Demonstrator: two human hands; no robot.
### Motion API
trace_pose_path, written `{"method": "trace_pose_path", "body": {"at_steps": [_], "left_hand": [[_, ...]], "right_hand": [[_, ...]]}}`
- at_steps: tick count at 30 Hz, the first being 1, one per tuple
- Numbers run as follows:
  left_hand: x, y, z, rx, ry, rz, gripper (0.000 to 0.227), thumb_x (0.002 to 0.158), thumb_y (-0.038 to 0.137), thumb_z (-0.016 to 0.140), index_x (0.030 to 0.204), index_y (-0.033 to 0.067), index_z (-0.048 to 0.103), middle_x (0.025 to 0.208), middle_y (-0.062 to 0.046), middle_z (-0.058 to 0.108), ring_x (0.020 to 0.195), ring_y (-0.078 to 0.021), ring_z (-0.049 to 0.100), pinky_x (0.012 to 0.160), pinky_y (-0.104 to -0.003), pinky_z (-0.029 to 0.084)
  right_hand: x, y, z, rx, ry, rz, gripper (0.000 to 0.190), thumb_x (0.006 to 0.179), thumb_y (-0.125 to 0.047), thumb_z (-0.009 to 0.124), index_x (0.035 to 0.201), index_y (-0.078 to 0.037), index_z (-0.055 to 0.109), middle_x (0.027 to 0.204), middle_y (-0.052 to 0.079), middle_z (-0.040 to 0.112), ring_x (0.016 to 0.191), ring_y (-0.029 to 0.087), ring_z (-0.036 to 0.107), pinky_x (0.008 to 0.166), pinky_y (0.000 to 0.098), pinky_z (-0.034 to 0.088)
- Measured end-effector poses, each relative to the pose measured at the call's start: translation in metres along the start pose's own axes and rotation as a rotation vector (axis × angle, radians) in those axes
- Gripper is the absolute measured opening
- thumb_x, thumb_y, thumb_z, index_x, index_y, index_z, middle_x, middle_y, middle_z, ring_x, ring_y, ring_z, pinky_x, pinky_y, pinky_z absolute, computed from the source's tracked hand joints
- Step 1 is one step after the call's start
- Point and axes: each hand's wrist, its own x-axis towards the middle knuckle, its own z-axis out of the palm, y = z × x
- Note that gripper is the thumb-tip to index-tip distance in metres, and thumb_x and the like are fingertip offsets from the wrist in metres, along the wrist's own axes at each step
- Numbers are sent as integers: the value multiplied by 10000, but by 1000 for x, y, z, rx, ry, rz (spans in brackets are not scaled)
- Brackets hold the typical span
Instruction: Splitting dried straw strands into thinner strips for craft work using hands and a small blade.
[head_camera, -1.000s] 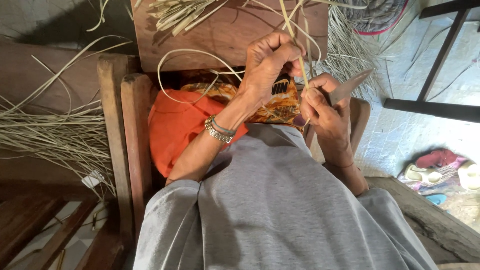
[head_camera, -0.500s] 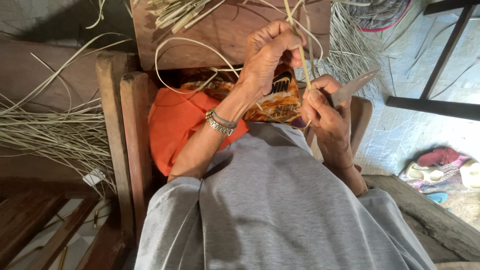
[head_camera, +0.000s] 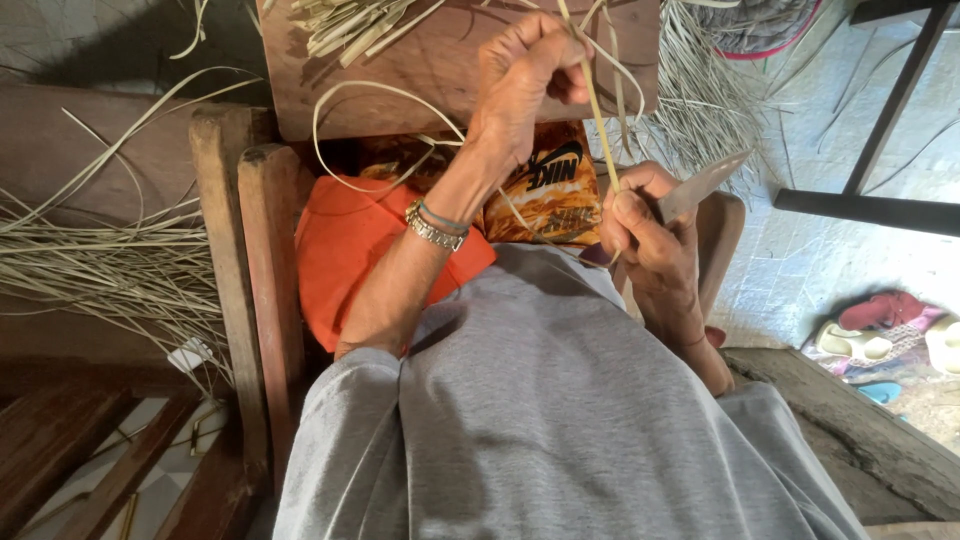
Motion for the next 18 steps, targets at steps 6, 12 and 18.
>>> {"method": "trace_pose_path", "body": {"at_steps": [6,12,18], "left_hand": [[15,-8,-14,0,30,17,83,677,13,566,607,57,577,509,-58,573,387,-130,525,385,-224,469],[38,-8,-30,16,218,-88,73,637,13,641,565,11,629,467,-91,598,368,-149,515,382,-226,420],[57,13,-44,146,349,-145,140,770,-21,512,656,17,583,495,-83,582,424,-151,524,426,-238,420]], "right_hand": [[-9,-2,0,76,22,61,135,824,-133,464,715,-79,405,507,-33,322,461,50,290,434,171,219],[-24,3,-15,-37,-38,6,166,848,-116,443,689,-72,424,508,-33,328,440,45,288,445,179,242],[-34,22,-38,216,-206,15,113,797,3,398,794,-86,469,506,-30,366,426,61,360,401,169,347]]}}
